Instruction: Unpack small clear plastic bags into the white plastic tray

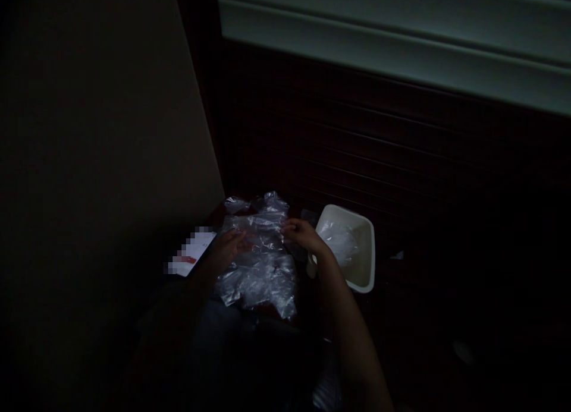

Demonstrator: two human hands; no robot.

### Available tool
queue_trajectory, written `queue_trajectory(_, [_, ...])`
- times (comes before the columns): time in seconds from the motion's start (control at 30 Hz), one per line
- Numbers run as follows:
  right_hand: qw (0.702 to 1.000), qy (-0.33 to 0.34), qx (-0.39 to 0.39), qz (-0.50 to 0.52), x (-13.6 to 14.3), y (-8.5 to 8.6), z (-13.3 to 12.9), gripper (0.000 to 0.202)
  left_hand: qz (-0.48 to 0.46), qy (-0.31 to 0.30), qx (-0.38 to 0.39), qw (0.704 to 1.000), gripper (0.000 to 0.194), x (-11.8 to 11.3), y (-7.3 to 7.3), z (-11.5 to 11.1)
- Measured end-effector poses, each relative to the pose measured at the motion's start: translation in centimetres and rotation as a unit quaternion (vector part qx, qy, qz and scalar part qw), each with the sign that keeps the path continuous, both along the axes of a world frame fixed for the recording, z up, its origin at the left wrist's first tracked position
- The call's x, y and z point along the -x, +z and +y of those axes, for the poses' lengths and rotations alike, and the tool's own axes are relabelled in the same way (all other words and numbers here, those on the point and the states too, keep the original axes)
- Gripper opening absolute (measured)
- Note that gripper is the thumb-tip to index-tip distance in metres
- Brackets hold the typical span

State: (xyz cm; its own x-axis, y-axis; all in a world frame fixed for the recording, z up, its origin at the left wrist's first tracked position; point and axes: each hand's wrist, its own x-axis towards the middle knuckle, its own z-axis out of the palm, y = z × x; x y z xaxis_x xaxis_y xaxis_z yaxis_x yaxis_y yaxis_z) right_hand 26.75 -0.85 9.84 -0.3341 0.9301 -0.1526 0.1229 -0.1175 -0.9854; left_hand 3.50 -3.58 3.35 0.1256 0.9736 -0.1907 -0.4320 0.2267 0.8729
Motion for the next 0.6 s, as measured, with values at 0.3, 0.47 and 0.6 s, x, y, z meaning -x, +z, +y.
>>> queue_trajectory(0.3, [1.000,-0.011,-0.007,0.023,-0.01,-0.07,-0.08,0.030,-0.033,0.014,-0.013,0.999,0.029,-0.11,0.74,-0.37])
queue_trajectory(0.47, [0.999,-0.012,-0.011,0.028,-0.12,-0.17,-0.02,0.031,-0.022,0.053,-0.023,0.998,0.030,-0.06,0.27,-0.08])
queue_trajectory(0.6, [1.000,-0.012,-0.023,0.016,-0.28,-0.39,0.17,0.031,-0.009,0.071,-0.050,0.996,0.025,0.10,0.16,0.14])
